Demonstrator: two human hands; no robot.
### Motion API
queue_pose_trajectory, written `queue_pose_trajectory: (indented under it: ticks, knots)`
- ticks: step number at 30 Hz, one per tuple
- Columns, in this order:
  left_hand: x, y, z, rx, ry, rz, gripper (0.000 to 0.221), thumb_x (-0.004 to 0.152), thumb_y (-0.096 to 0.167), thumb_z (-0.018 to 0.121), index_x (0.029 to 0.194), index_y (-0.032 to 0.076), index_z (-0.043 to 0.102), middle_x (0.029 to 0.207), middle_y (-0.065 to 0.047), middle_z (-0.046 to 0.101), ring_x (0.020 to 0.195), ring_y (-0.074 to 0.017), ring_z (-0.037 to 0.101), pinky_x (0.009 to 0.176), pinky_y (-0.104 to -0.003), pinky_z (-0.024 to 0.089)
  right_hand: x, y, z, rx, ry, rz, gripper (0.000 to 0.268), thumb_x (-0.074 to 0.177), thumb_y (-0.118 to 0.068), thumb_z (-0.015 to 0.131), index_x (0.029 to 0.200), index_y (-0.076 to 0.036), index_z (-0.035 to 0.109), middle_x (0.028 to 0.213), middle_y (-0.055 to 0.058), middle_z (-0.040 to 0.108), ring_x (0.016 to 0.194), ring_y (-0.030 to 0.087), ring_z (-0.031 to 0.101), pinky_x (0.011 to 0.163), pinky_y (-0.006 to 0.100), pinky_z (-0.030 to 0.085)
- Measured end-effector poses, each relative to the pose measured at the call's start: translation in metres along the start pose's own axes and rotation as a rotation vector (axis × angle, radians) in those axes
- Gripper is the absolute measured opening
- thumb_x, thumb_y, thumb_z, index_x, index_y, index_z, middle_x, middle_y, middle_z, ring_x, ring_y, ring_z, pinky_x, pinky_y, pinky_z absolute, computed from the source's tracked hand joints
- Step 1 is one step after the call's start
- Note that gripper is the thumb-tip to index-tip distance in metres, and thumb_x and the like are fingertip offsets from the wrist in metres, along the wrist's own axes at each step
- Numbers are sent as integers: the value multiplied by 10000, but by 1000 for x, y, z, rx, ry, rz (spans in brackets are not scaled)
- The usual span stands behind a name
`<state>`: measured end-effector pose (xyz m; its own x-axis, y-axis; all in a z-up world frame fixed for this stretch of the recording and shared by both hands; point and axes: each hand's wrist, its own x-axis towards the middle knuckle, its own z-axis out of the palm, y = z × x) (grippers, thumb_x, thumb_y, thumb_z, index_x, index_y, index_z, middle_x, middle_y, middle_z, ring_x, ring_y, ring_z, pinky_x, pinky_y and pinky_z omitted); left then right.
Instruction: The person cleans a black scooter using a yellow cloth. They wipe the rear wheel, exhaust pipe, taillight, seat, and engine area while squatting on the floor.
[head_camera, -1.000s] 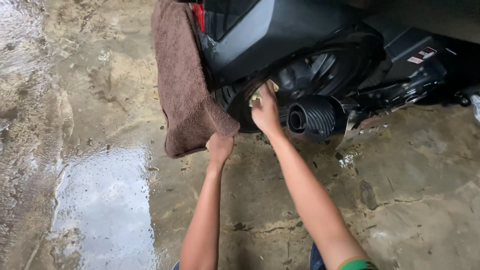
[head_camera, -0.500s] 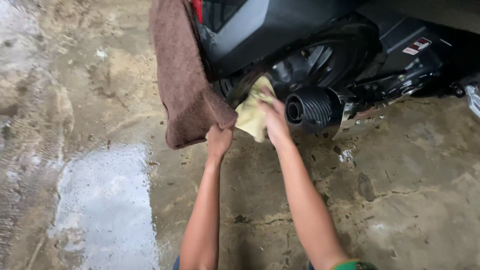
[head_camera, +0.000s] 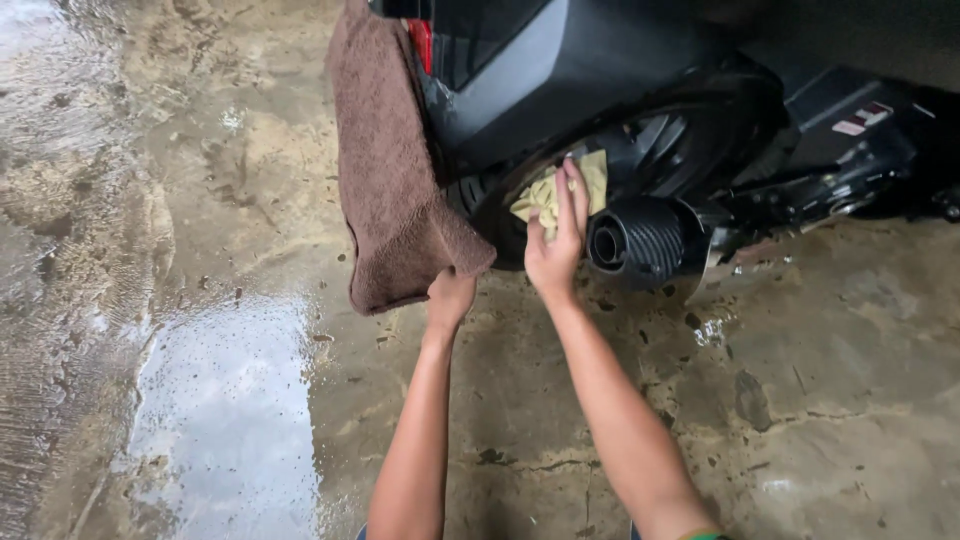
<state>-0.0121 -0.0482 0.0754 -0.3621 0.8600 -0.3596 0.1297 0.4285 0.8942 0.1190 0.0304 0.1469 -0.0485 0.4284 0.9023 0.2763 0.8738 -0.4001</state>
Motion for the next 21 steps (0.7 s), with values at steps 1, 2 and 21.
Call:
queue_pose_trajectory:
  ticks: [1, 2, 21]
  knots:
    - [8, -8, 3, 2, 16, 3, 591, 914, 477, 536, 1039, -72, 715, 971, -289, 680, 1044, -479, 653, 950, -550, 463, 2, -12, 4, 121, 48, 90, 625, 900, 157, 586, 1504, 43, 477, 1589, 218, 384, 1478, 368, 398, 1225, 453, 359]
    - [16, -17, 7, 5, 32, 5, 524, 917, 451, 545, 937, -42, 719, 856, -251, 674, 954, -410, 687, 905, -475, 475, 3, -24, 8, 243, 95, 179, 632, 925, 148, 570, 1532, 24, 449, 1636, 192, 334, 1519, 340, 346, 1255, 453, 322]
    - [-31, 51, 26, -52, 235, 138, 422, 891, 366, 568, 894, -2, 775, 984, -282, 720, 1075, -539, 625, 840, -657, 412, -49, 122, 25, 232, -237, 860, 309, 942, -92, 535, 1180, -72, 731, 886, 131, 738, 792, 255, 712, 799, 455, 560]
